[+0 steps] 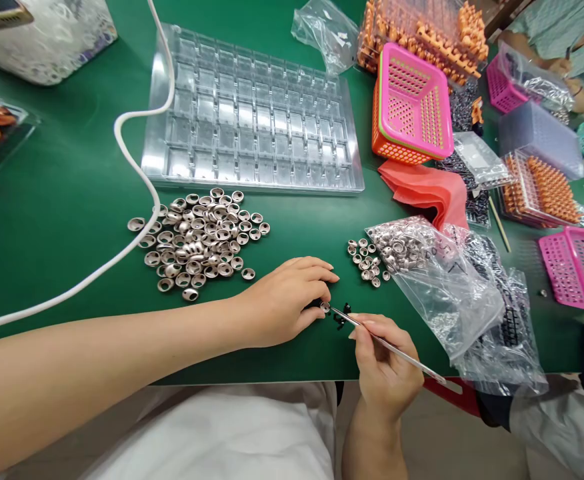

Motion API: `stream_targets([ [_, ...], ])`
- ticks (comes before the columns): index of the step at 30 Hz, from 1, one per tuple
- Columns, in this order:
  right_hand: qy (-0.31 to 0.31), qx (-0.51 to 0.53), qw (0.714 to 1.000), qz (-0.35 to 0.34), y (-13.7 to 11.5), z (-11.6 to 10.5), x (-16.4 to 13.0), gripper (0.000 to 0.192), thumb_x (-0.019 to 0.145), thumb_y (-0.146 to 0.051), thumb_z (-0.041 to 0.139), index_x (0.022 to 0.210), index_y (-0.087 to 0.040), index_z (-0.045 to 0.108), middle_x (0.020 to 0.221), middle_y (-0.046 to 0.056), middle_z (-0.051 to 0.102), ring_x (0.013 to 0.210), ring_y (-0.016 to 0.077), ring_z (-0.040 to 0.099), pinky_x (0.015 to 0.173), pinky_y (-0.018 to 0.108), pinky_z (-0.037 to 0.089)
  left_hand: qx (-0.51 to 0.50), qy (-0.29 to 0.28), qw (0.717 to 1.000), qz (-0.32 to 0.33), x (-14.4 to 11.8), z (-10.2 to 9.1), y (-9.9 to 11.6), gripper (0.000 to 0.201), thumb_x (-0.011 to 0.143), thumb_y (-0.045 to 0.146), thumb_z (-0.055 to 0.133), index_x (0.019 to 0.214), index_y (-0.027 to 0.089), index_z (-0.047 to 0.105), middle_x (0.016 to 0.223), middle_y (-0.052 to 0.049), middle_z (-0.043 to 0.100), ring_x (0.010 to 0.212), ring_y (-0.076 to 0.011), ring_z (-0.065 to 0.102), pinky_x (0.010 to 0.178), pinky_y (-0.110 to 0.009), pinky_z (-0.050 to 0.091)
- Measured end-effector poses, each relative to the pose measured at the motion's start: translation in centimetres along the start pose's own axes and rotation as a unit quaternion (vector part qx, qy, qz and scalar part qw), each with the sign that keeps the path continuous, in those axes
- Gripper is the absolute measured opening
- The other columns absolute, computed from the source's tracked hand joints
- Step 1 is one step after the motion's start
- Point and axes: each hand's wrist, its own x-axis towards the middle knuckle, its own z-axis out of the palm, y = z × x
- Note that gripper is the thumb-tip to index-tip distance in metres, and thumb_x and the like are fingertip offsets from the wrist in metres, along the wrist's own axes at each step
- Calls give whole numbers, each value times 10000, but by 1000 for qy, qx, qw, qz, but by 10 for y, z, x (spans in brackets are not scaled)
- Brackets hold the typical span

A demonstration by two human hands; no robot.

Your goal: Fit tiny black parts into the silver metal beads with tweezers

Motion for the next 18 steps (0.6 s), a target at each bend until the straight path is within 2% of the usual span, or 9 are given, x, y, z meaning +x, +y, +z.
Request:
stream_targets([
  [4,-16,-24,999,-36,5,2,1,291,845,-28,675,1053,-231,670,893,31,758,790,188,749,640,355,644,-1,2,1000,3,0,1,1,33,916,175,675,927,190,703,1328,-82,682,1368,-284,525,1149,-496,437],
  [9,-48,-62,995,-58,5,-2,-2,338,835,-16,675,1088,-240,660,936,36,772,824,193,762,654,352,652,-1,9,1000,3,0,2,1,53,921,166,654,913,183,703,1316,-80,689,1367,-283,524,1149,-498,437],
  [18,-66,-88,991,-70,2,-1,-1,335,845,-22,669,1098,-240,642,940,36,771,832,189,767,677,350,658,1,22,1000,12,-2,4,0,70,920,155,640,908,185,701,1296,-71,698,1360,-271,528,1148,-479,433],
])
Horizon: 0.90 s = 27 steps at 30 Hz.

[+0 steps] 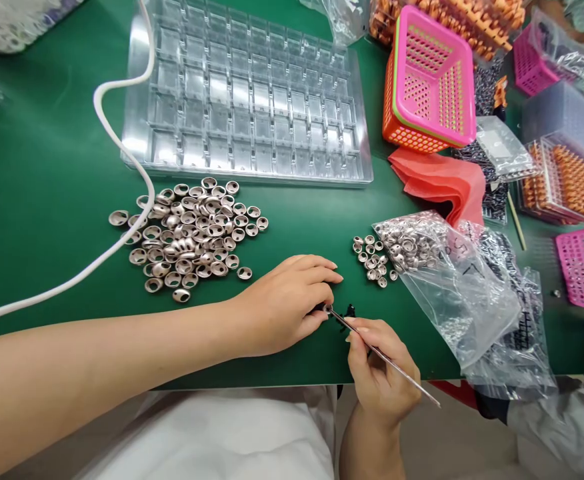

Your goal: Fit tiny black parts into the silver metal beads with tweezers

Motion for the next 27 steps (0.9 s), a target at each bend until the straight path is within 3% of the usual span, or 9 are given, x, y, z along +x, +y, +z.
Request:
stream_targets([
  [27,-17,-15,1000,-16,0,0,-1,342,832,-19,680,1087,-242,634,982,40,779,827,178,769,678,335,652,13,-3,1000,6,0,-1,0,90,943,170,616,939,195,703,1293,-77,697,1349,-279,533,1125,-503,446],
])
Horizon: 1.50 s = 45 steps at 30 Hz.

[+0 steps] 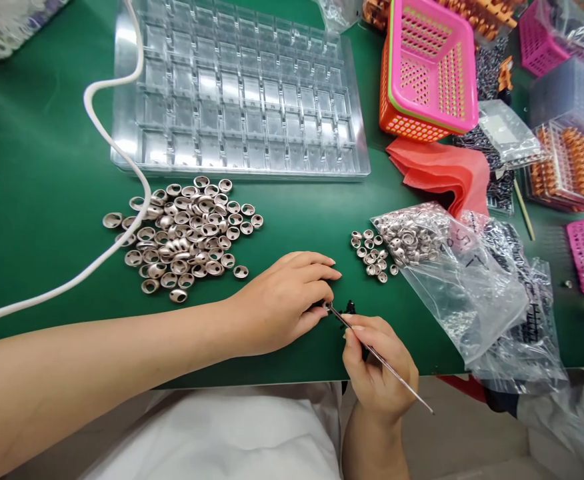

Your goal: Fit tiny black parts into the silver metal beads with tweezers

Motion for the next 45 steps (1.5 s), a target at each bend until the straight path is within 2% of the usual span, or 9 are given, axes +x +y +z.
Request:
stream_targets([
  [20,6,-16,1000,-22,1,0,-3,370,824,-35,699,1125,-238,624,995,46,767,846,177,762,698,343,661,4,13,1000,6,0,1,0,79,939,177,626,932,188,704,1279,-76,705,1335,-275,548,1124,-486,452],
  [24,46,11,999,6,-2,2,-4,349,825,-40,698,1110,-233,642,981,45,761,847,191,755,683,358,651,6,13,1000,9,0,1,0,71,941,184,628,928,186,698,1273,-76,708,1328,-276,554,1113,-489,460],
  [29,149,116,981,41,-6,2,1,123,957,-198,577,1042,-205,666,855,34,710,775,203,724,613,382,614,6,12,1000,8,1,1,-1,59,933,179,640,918,182,697,1258,-72,713,1325,-280,557,1113,-501,458],
  [32,178,164,967,84,-6,1,6,150,989,-237,527,1033,-206,667,842,37,703,732,196,698,529,338,568,6,5,1000,5,1,1,-1,52,924,171,651,915,184,701,1262,-70,711,1329,-284,552,1111,-508,457],
  [35,172,215,953,125,-5,-5,10,180,1008,-246,491,1048,-212,663,893,51,715,747,201,699,522,333,570,5,2,1000,3,1,1,-1,42,914,165,665,912,184,703,1265,-71,709,1332,-285,550,1110,-509,457],
  [39,172,204,958,109,-7,-26,16,248,1009,-322,511,929,-193,706,881,59,710,826,206,697,695,393,602,2,2,1000,5,0,0,0,30,907,164,676,900,180,701,1263,-74,710,1333,-286,548,1104,-508,460],
  [41,155,163,966,131,-9,-38,17,177,972,-283,596,1090,-210,705,770,20,700,715,165,670,608,309,562,0,1,1000,3,1,0,0,25,904,164,682,897,181,699,1265,-73,710,1334,-287,547,1102,-511,461],
  [43,96,148,966,188,-10,-45,18,587,957,-195,610,1499,-312,417,723,-35,722,571,131,640,534,264,536,-2,2,1000,3,1,1,0,23,903,164,685,896,181,699,1268,-71,709,1334,-288,548,1101,-513,461],
  [45,61,139,965,215,-9,-46,17,841,954,-162,603,1586,-424,114,805,-58,763,495,103,626,510,250,544,-2,5,1000,4,1,1,-1,25,904,162,682,895,180,698,1267,-72,709,1332,-289,549,1101,-513,462],
])
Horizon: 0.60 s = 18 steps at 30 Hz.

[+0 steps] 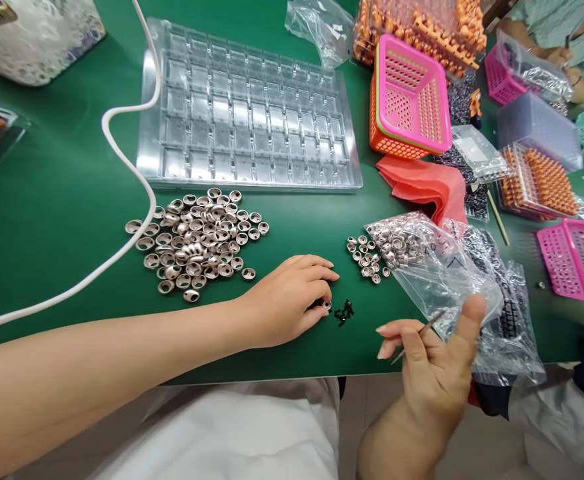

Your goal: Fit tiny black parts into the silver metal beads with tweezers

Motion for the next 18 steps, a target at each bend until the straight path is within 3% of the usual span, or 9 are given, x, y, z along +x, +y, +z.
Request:
stream_targets([
  [2,3,4,1000,3,5,3,1,879,962,-168,591,1568,-492,43,898,-61,782,501,98,658,513,250,560,0,4,1000,4,0,1,0,27,906,162,679,895,179,697,1264,-75,710,1329,-289,551,1099,-510,463],
  [5,41,71,997,-2,13,7,3,610,995,-234,543,1528,-436,324,958,-20,787,616,127,731,550,268,578,2,5,1000,6,0,2,-1,25,907,164,680,897,180,696,1266,-74,708,1331,-285,550,1103,-502,462],
  [7,35,136,990,-5,18,7,6,496,984,-428,557,1465,-336,481,1157,65,761,887,192,771,626,307,598,4,4,1000,5,0,2,-2,17,906,167,685,898,179,694,1265,-71,709,1332,-282,550,1108,-501,459],
  [10,15,212,977,-27,22,4,8,846,805,-795,572,1439,-236,539,1506,129,549,1224,271,660,619,304,567,6,1,1000,2,-1,1,-1,12,911,172,684,904,177,692,1264,-70,711,1334,-280,549,1117,-506,454],
  [12,32,231,972,-22,23,3,8,755,811,-749,611,1380,-253,598,1477,109,581,1109,241,697,523,279,498,5,-3,1000,0,-1,0,-1,19,912,168,680,903,178,693,1269,-69,709,1337,-279,547,1120,-507,453],
  [14,37,243,969,3,22,5,8,418,918,-548,609,1261,-318,675,1199,69,745,760,165,707,453,257,426,4,-5,1000,0,-1,-1,0,24,911,165,677,901,181,692,1275,-68,706,1341,-279,544,1121,-505,453],
  [15,25,250,968,13,21,8,7,299,962,-475,572,1200,-349,700,1005,37,779,580,129,635,424,247,394,4,-4,1000,1,-1,-1,0,24,912,166,676,900,182,690,1277,-68,706,1341,-279,544,1122,-505,454],
  [17,-32,259,965,18,19,15,6,317,1026,-483,444,1193,-392,697,723,-19,712,400,97,483,392,245,385,4,1,1000,3,-1,0,0,23,915,172,673,898,183,685,1278,-68,706,1340,-278,546,1123,-502,455],
  [18,-67,253,965,13,18,19,5,339,1033,-502,412,1237,-422,670,697,-23,686,399,100,479,384,242,388,6,3,1000,3,-1,0,0,25,916,175,671,895,183,683,1277,-67,707,1338,-277,548,1123,-501,456],
])
